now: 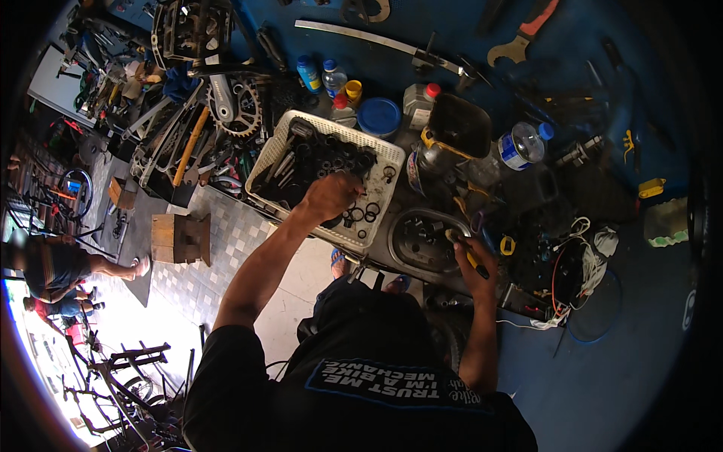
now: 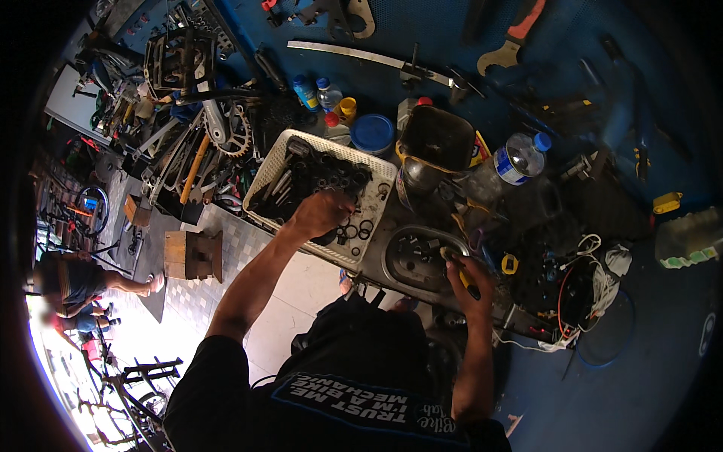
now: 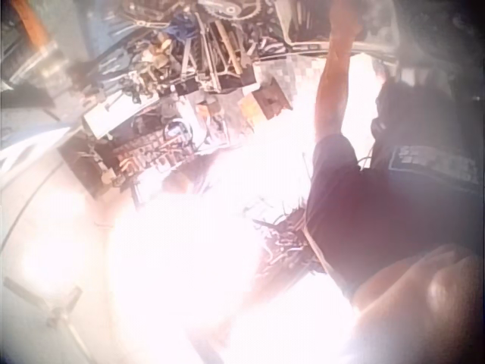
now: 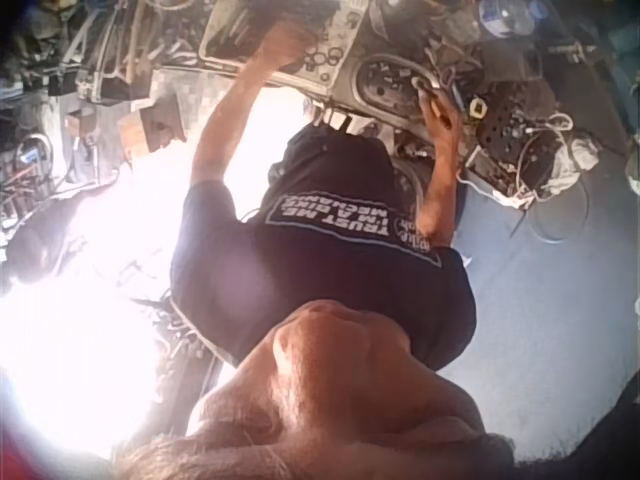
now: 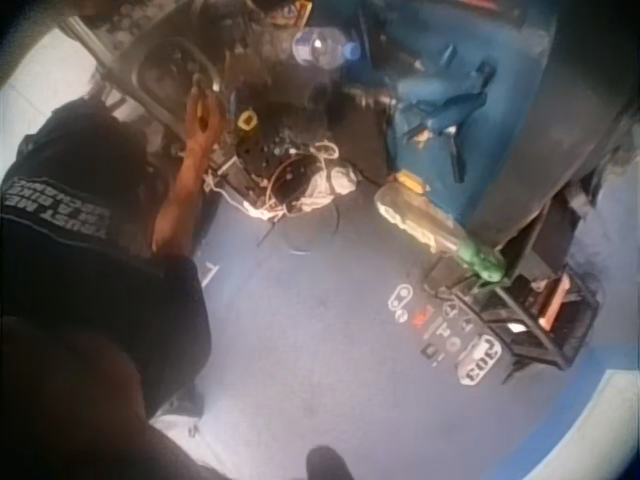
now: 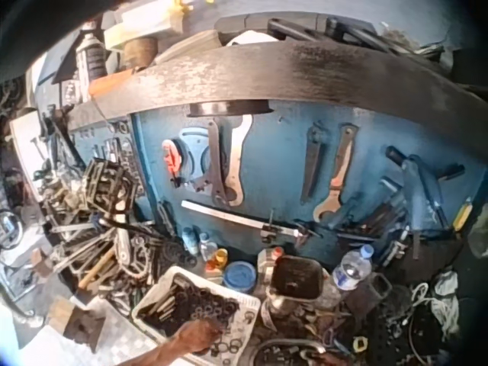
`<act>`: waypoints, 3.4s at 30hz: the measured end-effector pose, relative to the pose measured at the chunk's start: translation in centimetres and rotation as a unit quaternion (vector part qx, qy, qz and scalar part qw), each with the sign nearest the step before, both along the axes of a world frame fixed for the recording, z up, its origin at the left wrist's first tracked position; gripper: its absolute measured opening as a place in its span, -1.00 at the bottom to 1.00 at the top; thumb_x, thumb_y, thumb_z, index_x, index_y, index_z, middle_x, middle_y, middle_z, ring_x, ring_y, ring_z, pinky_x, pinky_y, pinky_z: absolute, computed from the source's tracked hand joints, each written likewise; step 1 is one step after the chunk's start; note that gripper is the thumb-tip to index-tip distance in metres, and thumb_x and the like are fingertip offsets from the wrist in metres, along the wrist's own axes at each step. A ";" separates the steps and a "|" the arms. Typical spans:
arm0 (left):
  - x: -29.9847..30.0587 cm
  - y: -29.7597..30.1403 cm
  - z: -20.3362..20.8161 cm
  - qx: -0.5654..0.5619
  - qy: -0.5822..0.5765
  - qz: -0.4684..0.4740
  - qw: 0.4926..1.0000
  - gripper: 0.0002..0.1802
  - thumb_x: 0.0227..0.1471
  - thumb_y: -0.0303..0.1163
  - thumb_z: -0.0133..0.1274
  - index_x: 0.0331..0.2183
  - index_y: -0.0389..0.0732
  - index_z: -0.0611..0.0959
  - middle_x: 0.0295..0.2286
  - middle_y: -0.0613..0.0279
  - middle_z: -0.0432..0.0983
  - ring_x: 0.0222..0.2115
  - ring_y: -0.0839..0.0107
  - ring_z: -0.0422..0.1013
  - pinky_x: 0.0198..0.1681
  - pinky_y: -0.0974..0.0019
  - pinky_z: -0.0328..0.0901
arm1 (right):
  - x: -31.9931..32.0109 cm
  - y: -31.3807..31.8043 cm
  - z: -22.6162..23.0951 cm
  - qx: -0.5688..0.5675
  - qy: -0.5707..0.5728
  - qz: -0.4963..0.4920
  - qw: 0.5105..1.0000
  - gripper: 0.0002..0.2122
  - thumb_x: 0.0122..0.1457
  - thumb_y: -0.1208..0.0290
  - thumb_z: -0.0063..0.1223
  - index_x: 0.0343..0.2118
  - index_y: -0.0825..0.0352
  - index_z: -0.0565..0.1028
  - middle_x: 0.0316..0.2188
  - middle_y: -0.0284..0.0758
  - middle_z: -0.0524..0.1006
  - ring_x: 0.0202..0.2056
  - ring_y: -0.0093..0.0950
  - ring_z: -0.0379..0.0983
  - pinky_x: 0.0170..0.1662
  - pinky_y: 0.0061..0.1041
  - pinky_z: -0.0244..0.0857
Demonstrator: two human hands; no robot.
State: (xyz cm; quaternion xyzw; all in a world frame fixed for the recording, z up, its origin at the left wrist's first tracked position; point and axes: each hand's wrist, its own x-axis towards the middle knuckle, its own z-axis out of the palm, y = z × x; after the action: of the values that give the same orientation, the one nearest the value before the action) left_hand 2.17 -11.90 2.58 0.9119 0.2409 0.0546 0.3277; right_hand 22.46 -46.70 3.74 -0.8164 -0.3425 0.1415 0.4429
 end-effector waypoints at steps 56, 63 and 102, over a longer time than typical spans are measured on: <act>4.1 -7.3 -4.6 0.055 0.170 0.105 0.978 -0.74 0.12 -0.40 0.20 -0.12 -0.20 0.67 -0.20 0.01 0.66 -0.11 -0.02 0.62 -0.11 -0.06 0.51 | 5.1 -0.1 -2.4 -0.022 -0.092 0.318 0.943 -0.73 0.25 0.31 0.31 -0.13 0.40 0.61 -0.24 -0.11 0.66 -0.17 -0.14 0.62 -0.08 -0.24 0.47; 4.2 -14.7 3.4 -0.039 -0.187 0.203 0.960 -0.77 0.11 -0.43 0.17 -0.17 -0.26 0.69 -0.31 -0.09 0.68 -0.26 -0.09 0.63 -0.29 0.00 0.49 | 5.7 -1.7 -2.0 -0.089 -0.166 0.310 0.932 -0.73 0.27 0.25 0.25 -0.12 0.35 0.59 -0.24 -0.10 0.63 -0.12 -0.10 0.57 -0.04 -0.20 0.42; 7.9 -21.1 -3.0 -0.416 -0.161 0.289 0.847 -0.72 0.31 -0.51 -0.01 -0.03 -0.45 0.61 -0.36 0.03 0.70 -0.41 0.37 0.62 -0.32 0.30 0.51 | 5.5 0.3 0.4 0.063 0.068 0.266 0.959 -0.79 0.30 0.32 0.27 -0.15 0.36 0.66 -0.34 -0.24 0.71 -0.30 -0.47 0.69 -0.25 -0.47 0.50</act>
State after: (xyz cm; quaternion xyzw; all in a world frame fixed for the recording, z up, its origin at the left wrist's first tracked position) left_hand 10.07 -33.04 -0.45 0.5576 0.4381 0.1875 0.6798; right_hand 27.93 -46.35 4.18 -0.6544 -0.5246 0.2879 0.4622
